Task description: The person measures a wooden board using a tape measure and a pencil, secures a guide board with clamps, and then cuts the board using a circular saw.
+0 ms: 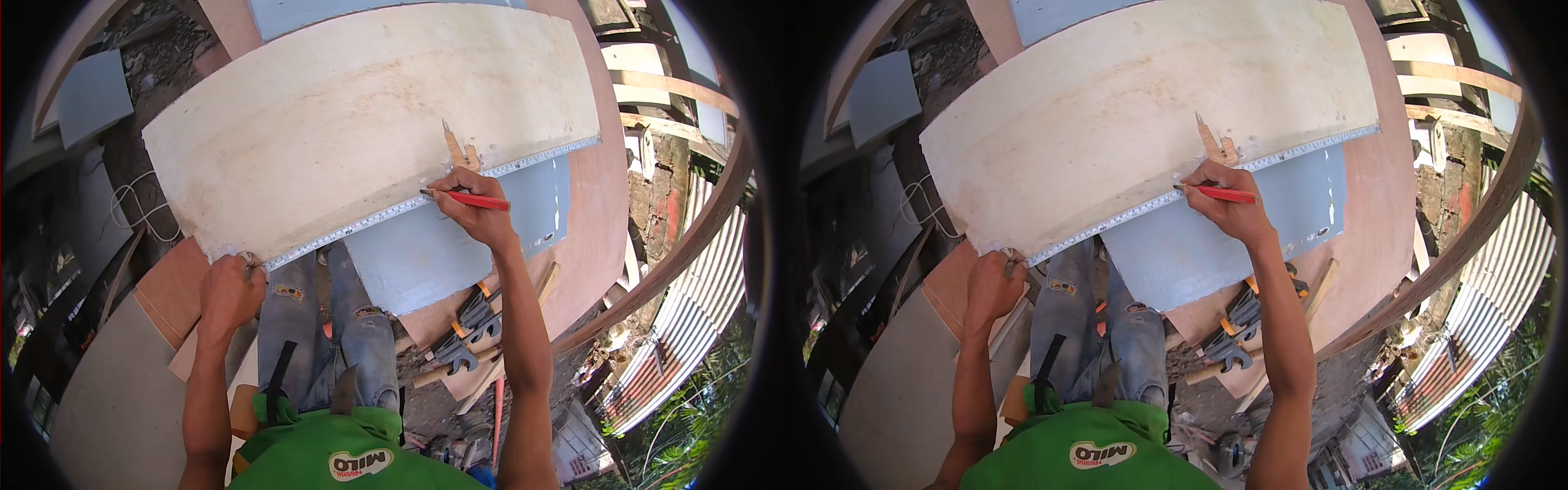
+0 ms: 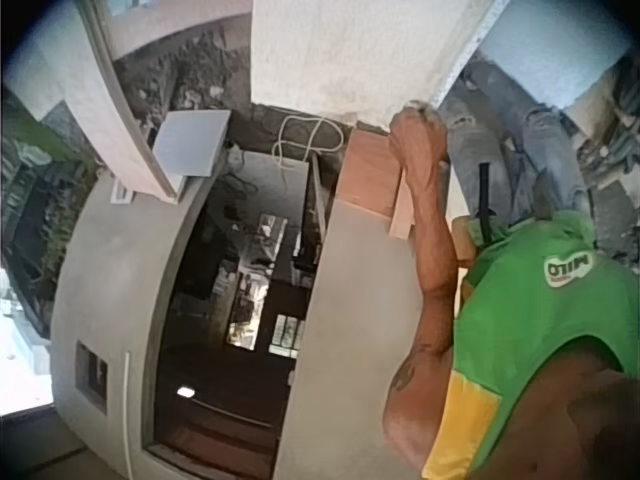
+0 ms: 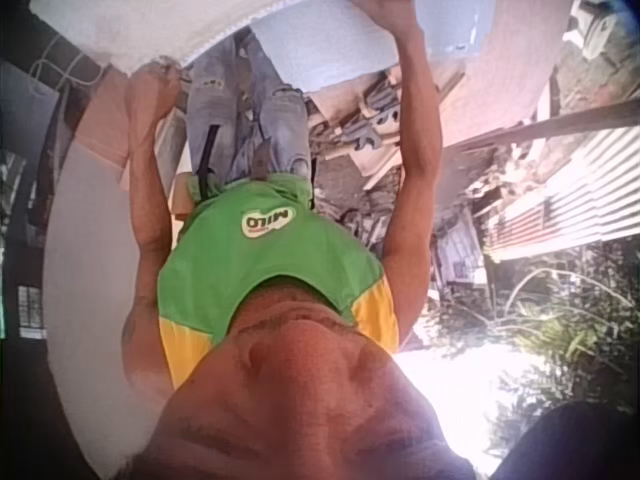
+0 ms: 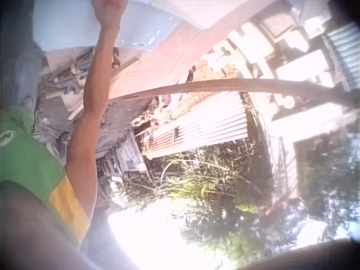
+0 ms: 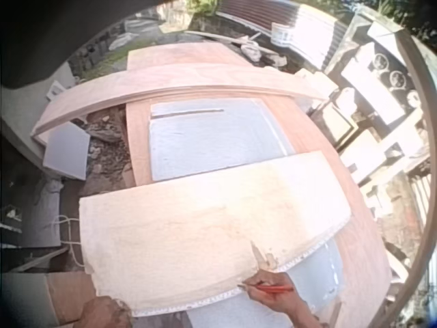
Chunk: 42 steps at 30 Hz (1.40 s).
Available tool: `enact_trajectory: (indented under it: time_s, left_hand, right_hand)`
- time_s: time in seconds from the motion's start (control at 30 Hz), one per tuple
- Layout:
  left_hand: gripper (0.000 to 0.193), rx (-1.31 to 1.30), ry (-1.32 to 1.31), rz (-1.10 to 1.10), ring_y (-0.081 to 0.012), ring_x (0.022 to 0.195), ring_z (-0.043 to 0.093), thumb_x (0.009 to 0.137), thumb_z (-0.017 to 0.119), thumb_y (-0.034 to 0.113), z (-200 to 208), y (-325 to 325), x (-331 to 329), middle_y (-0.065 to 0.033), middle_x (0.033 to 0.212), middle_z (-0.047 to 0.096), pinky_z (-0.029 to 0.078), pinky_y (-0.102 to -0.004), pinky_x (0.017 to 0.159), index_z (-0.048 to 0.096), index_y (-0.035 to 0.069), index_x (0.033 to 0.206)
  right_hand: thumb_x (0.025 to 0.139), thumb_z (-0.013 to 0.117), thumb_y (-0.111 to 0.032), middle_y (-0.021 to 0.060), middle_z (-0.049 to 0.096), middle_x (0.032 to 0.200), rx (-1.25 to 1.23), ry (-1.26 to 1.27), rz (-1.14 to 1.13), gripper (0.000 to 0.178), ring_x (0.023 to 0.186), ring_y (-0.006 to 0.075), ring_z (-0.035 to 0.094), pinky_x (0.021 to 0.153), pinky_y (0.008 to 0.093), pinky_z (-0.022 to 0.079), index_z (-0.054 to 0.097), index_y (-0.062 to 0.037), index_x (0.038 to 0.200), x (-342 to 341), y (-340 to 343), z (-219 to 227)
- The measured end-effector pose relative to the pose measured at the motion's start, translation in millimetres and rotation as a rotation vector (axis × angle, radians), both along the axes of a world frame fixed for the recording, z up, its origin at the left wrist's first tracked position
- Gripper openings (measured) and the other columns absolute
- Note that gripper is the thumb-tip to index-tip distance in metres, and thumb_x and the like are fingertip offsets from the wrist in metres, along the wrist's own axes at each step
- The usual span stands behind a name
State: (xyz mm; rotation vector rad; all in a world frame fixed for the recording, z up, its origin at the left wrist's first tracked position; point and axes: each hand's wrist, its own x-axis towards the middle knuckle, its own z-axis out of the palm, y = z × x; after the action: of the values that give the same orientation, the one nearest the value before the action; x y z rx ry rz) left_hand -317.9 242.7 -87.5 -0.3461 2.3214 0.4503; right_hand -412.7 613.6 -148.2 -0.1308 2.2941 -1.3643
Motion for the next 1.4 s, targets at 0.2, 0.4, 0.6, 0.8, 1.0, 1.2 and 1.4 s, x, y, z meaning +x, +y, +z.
enact_trajectory:
  time_s: [0.2,0.4,0.6,0.8,1.0,1.2,1.4]
  left_hand:
    - [0.023,0.013,-0.008,0.036,-0.0413,0.086,0.065,0.084,0.064,0.02,4.4,2.4,-3.4,-0.0237,0.087,0.069,0.051,-0.0486,0.077,0.072,-0.001,0.091]
    - [0.023,0.01,-0.028,0.023,-0.0414,0.085,0.066,0.085,0.063,0.02,5.1,3.4,-5.6,-0.0243,0.086,0.068,0.051,-0.0482,0.077,0.073,0.0,0.091]
    - [0.022,0.009,-0.017,0.026,-0.0414,0.084,0.066,0.084,0.063,0.019,6.4,4.0,-5.9,-0.0245,0.084,0.068,0.051,-0.0482,0.076,0.072,0.0,0.091]
    - [0.022,0.008,-0.023,0.021,-0.0416,0.083,0.066,0.084,0.064,0.02,6.4,4.0,-6.2,-0.0246,0.083,0.068,0.051,-0.048,0.076,0.072,0.0,0.09]
    - [0.021,0.011,-0.028,0.031,-0.0417,0.083,0.066,0.085,0.064,0.019,7.0,4.5,-6.8,-0.0243,0.083,0.068,0.051,-0.0479,0.076,0.072,0.001,0.09]
    - [0.02,0.021,-0.041,0.036,-0.0413,0.083,0.066,0.085,0.063,0.02,8.0,4.1,-7.3,-0.0241,0.083,0.068,0.051,-0.0479,0.076,0.072,0.002,0.089]
    - [0.021,0.025,-0.024,0.028,-0.0417,0.083,0.066,0.085,0.063,0.02,6.5,3.1,-5.9,-0.0242,0.083,0.068,0.051,-0.0483,0.076,0.072,0.002,0.089]
  right_hand:
    - [0.087,0.07,-0.01,0.0077,0.069,0.08,-0.005,0.024,0.024,0.012,0.068,0.009,0.061,0.062,0.0242,0.049,0.069,0.0015,0.085,0.3,2.8,-0.7]
    - [0.087,0.07,-0.011,0.0071,0.069,0.079,-0.012,0.005,0.042,0.013,0.066,0.0085,0.06,0.061,0.0238,0.049,0.069,0.0013,0.085,-3.8,3.5,0.1]
    - [0.085,0.07,-0.012,0.0052,0.061,0.066,-0.051,-0.007,-0.021,0.012,0.06,0.0113,0.055,0.058,0.0266,0.045,0.067,-0.0008,0.082,-1.1,0.3,0.8]
    - [0.087,0.072,-0.012,0.0066,0.067,0.076,0.022,0.009,0.035,0.013,0.065,0.0093,0.06,0.06,0.0245,0.048,0.071,0.0007,0.089,-3.3,2.4,2.5]
    - [0.084,0.07,-0.014,0.0085,0.066,0.074,-0.009,0.017,0.007,0.013,0.064,0.0161,0.059,0.063,0.0287,0.048,0.067,-0.0014,0.083,-4.0,-1.1,6.0]
    - [0.083,0.069,-0.014,0.0086,0.065,0.074,-0.016,-0.007,0.015,0.013,0.064,0.0161,0.058,0.064,0.0289,0.048,0.067,-0.0014,0.084,-5.6,-0.8,7.7]
    - [0.084,0.07,-0.011,0.0061,0.069,0.078,0.013,0.022,0.065,0.011,0.068,0.0103,0.061,0.063,0.0251,0.05,0.071,-0.0001,0.088,-7.0,2.0,3.9]
